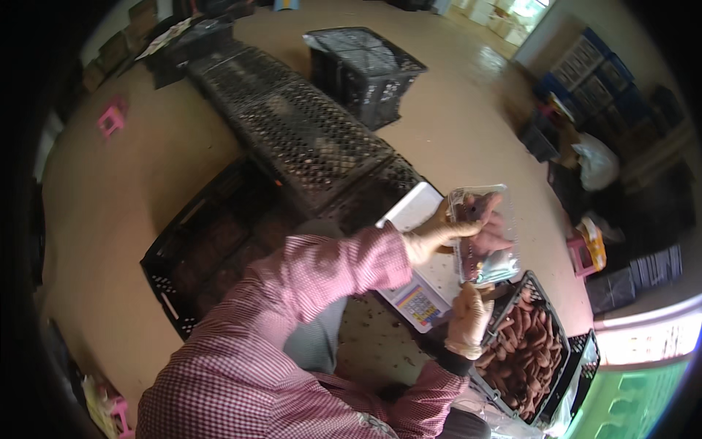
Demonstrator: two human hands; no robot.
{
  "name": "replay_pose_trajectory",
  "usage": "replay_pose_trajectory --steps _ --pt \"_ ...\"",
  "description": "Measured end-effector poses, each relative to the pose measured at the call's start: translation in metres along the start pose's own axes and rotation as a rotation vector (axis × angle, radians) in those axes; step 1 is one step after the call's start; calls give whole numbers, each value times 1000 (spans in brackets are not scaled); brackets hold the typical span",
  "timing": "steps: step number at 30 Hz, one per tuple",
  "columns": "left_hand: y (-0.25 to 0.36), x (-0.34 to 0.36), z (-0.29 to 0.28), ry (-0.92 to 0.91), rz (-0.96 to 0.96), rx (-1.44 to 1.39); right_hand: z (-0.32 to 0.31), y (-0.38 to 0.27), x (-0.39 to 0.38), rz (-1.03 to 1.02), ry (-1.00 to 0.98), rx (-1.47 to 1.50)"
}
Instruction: The person peels sweet potatoes using a small knife, placing the peeled items on a digital scale and transferring them into a plastic bag. The person repeats this process for multiple sweet potatoes, occasionally adjusting the scale and bag.
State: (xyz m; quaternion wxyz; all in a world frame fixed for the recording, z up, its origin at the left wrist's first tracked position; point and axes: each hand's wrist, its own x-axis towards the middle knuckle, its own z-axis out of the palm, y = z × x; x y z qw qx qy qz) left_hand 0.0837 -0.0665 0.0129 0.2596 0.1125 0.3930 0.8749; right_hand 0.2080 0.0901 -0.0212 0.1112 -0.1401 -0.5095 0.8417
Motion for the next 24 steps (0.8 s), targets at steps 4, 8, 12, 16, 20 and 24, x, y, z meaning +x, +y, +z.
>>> replay_pose_trajectory --steps 4,8,12,16,20,24 --pt "23 -7 -8 -51 255 -250 82 -25 -19 -194 19 -333" --pt "80 -37 -45 -106 674 -173 84 -20 -29 -132 -187 -326" --pt "102 -115 -139 255 801 83 35 7 -48 38 -48 -539" --pt "62 -195 -297 552 654 87 -23 32 -78 225 116 -672" --pt "32 -237 -416 815 544 -89 -64 56 -100 341 264 -700" --pt "5 -254 -524 1883 60 725 -53 73 -98 423 233 -846"
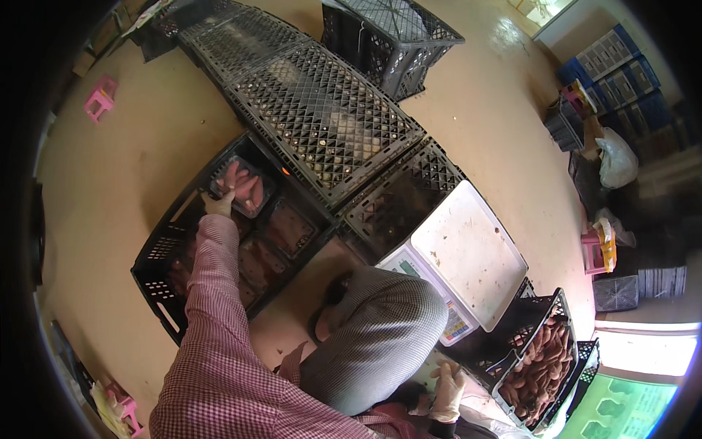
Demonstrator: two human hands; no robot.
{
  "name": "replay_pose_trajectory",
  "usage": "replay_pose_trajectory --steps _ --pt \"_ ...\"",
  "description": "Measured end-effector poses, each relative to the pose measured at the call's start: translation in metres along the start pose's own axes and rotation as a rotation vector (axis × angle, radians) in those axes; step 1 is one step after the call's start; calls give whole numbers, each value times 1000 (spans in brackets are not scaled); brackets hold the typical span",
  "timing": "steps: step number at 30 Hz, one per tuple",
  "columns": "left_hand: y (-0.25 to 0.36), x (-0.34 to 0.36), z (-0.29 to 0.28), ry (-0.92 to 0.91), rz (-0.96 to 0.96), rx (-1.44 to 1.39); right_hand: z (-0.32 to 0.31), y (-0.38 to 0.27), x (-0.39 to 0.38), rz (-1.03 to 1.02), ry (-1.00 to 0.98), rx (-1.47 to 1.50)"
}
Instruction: The person peels sweet potatoes using a small knife, placing the peeled items on a digital scale and transferring them into a plastic bag. The person repeats this process for multiple sweet potatoes, occasionally adjusting the scale and bag.
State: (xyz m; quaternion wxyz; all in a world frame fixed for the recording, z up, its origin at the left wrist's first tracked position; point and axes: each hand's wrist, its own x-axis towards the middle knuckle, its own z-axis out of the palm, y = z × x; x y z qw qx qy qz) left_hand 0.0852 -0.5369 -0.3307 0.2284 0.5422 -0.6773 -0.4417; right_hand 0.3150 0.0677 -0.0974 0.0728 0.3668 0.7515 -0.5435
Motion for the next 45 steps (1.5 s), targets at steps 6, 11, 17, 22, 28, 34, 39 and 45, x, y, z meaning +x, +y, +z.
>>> replay_pose_trajectory --steps 6,11,17,22,28,34,39,45 --pt "10 -55 39 -658 500 1052 35 -35 10 -149 -45 -207" --pt "6 -53 57 -739 477 1165 20 -32 6 -159 -7 -243" --pt "12 2 75 -1017 709 1050 -34 -44 -24 -334 221 -418" --pt "44 26 80 -525 913 769 -152 -36 -61 -499 880 -365" --pt "142 -75 91 -367 1083 -17 -306 113 -163 88 1202 -490" --pt "296 -232 65 -755 1361 -392 -289 227 -167 300 840 -435" --pt "393 -344 68 -1253 1092 -557 -286 215 -159 240 862 -664" --pt "381 -499 20 -1385 1120 -623 -299 196 -160 319 755 -725"
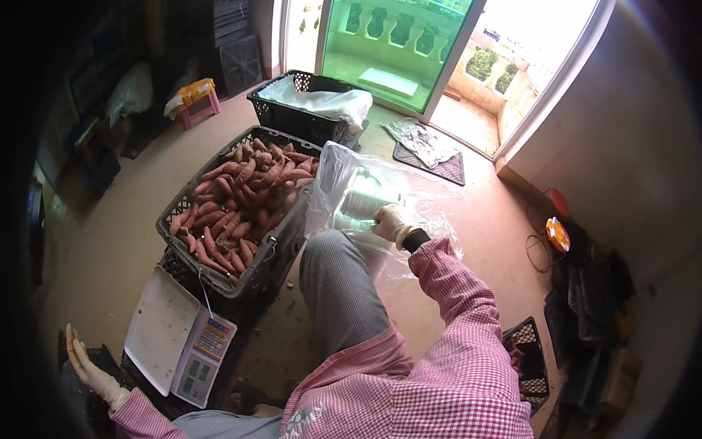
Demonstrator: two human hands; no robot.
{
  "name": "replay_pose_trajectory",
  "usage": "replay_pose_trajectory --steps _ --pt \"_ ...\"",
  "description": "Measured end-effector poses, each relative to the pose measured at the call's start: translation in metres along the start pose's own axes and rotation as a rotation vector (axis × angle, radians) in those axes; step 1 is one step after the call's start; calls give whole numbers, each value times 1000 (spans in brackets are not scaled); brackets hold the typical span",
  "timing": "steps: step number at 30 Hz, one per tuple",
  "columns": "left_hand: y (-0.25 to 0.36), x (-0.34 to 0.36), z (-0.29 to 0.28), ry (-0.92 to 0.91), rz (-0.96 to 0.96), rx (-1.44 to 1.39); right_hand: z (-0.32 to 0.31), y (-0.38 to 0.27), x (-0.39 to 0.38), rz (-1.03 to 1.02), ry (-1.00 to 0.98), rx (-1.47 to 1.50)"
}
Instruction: The person peels sweet potatoes using a small knife, placing the peeled items on a digital scale and transferring them into a plastic bag. The person repeats this process for multiple sweet potatoes, occasionally adjusting the scale and bag.
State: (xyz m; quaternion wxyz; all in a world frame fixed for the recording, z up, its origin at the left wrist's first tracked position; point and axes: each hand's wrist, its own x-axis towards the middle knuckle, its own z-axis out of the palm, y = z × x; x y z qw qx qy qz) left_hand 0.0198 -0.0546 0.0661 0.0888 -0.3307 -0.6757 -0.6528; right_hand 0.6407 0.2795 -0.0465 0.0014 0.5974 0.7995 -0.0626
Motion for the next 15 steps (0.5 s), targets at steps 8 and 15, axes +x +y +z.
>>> replay_pose_trajectory --steps 8,15 --pt "-85 -24 -1 -45 -423 -90 30 28 25 -110 273 38" --pt "-92 -25 1 46 -437 -136 -68 -20 9 -54 619 472"
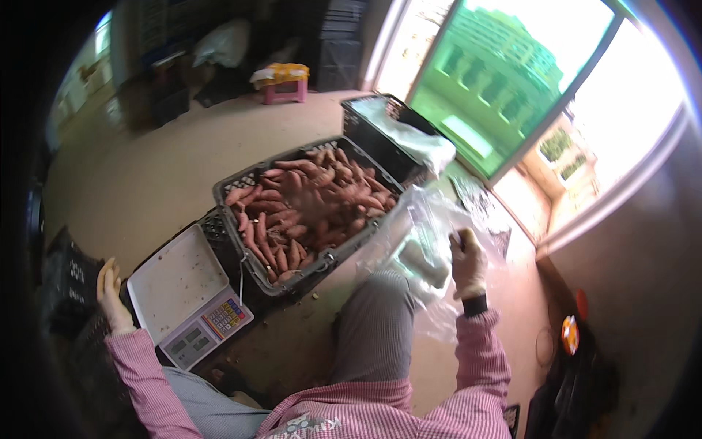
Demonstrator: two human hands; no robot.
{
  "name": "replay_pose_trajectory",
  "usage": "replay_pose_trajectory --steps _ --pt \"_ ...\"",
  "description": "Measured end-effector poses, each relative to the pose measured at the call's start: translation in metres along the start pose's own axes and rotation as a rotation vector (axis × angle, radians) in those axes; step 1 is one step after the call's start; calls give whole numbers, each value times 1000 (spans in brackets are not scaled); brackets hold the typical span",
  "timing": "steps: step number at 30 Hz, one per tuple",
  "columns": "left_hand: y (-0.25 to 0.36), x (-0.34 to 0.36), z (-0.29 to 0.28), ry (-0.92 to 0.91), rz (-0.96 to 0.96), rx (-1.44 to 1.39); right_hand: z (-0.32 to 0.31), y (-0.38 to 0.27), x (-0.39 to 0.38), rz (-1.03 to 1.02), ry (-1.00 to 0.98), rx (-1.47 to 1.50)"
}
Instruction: The person peels sweet potatoes using a small knife, placing the peeled items on a digital scale and transferring them into a plastic bag. The person repeats this process for multiple sweet potatoes, occasionally adjusting the scale and bag.
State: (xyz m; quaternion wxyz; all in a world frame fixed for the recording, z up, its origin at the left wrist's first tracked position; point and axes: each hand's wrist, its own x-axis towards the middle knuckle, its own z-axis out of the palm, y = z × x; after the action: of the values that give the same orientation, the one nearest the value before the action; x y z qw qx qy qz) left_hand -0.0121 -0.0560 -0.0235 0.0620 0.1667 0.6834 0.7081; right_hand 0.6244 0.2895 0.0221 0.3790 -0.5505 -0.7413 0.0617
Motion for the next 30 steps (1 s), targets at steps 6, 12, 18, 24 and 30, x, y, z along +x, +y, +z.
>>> replay_pose_trajectory --steps 6,12,18,24,30 --pt "-5 -19 56 2 36 11 -11 -180 16 -63 -257 758" --pt "-26 4 29 263 116 -56 169 -328 -25 -849 -519 732" --pt "-26 15 5 244 82 -15 295 -365 -126 -1224 -636 406" --pt "-10 0 12 24 88 161 252 -335 -93 -908 -636 468" --pt "3 -19 52 -97 253 244 259 -215 2 -284 -954 -476"
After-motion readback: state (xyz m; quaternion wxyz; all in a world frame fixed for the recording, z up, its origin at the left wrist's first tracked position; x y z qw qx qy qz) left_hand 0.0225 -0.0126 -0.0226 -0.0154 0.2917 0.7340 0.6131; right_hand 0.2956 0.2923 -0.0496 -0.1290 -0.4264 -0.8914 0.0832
